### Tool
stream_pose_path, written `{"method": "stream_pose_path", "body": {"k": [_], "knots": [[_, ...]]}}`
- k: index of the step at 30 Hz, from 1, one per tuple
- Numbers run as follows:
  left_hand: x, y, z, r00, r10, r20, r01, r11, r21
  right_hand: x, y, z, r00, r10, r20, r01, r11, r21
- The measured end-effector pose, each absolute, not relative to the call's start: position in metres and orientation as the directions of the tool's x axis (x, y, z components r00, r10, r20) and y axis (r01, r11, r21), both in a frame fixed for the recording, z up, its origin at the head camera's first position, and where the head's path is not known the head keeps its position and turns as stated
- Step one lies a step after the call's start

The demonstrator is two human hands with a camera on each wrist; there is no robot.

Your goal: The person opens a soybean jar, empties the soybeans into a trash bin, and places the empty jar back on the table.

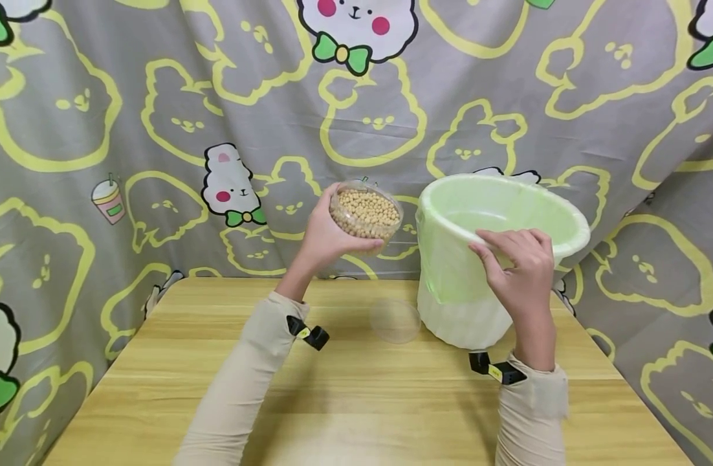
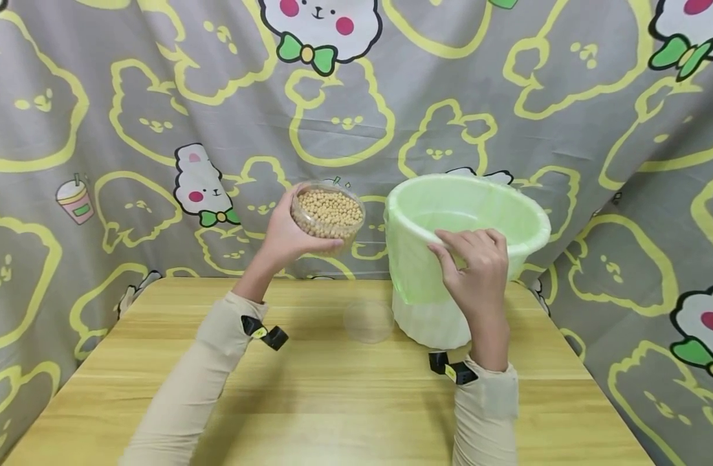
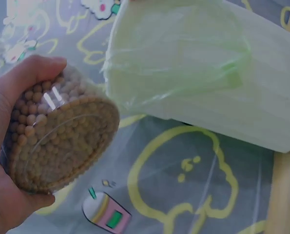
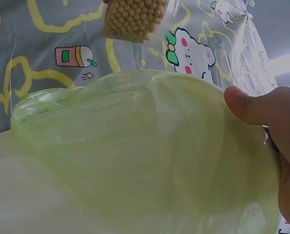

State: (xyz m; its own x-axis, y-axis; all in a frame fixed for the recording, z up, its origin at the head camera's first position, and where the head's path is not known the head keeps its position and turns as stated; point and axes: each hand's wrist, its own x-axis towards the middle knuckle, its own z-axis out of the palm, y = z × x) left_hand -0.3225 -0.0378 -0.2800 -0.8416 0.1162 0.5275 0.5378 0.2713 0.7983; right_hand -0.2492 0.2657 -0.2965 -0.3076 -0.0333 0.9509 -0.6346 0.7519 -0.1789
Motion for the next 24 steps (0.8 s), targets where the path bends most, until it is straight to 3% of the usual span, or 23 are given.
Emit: {"method": "stream_pose_path", "body": {"k": [9,24], "knots": [[-0.329,-0.014,-0.239,-0.837,0.078,0.541,0.531,0.349,0.772,-0.246,0.263,-0.295,-0.306,-0.045,0.951,-0.651,0.739,-0.175],[-0.343,0.018,-0.214,-0.844,0.098,0.527,0.495,0.519,0.697,-0.245,0.26,-0.296,-0.294,-0.043,0.955,-0.624,0.765,-0.158]]}}
